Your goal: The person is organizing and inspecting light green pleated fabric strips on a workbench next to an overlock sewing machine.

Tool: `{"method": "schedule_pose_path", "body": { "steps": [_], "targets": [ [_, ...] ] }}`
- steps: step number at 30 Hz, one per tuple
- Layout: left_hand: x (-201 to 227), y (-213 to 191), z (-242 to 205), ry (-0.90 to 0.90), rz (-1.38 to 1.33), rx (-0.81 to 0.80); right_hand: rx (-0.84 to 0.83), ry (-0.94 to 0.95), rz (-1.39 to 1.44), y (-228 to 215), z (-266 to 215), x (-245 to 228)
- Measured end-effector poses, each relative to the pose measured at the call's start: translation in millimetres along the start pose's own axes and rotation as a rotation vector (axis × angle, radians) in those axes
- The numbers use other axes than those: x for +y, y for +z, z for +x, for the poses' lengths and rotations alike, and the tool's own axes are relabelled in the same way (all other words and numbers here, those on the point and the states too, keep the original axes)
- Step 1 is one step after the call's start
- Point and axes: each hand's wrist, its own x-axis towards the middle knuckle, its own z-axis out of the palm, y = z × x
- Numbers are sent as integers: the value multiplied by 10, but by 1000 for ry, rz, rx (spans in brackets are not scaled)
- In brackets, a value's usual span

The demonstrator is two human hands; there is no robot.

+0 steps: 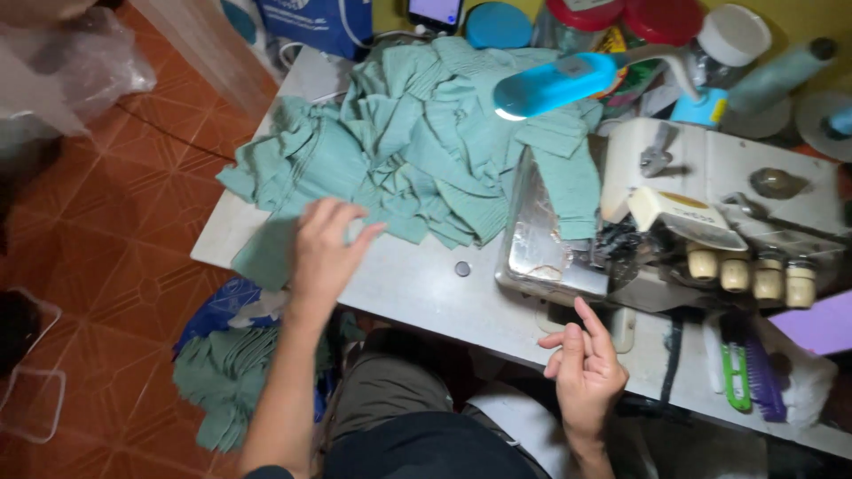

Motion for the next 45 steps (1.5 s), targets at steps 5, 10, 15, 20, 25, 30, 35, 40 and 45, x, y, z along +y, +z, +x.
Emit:
{"method": "schedule_pose_path", "body": {
  "steps": [5, 10, 15, 20, 25, 30, 35, 40, 45],
  "targets": [
    [-730, -350, -670, -152, 378, -113, -104, -17, 66, 217, -69, -113],
    [-986, -366, -729, -131, 142, -44, -249, -136, 79, 433, -112, -301],
    [-855, -590, -472, -156, -81, 48, -351, -284, 40, 541, -98, -407],
    [-303, -542, -345, -187, -201, -60, -443, -742, -5, 814, 143, -673],
    [721, -611, -174, 713, -130, 18, -548, -890, 18, 1029, 379, -502],
    [1059, -798, -197, 843, -334, -375, -839, -801, 46, 682, 384, -452],
    [1000, -828, 37, 800, -172, -568, -726, -615, -76, 97, 385, -90],
    [1272, -580, 313, 692, -594, -415, -736, -230, -42, -165, 175, 70],
    [1640, 142, 453, 449, -842, -319, -472, 381, 382, -136, -164, 390]
  ]
}}
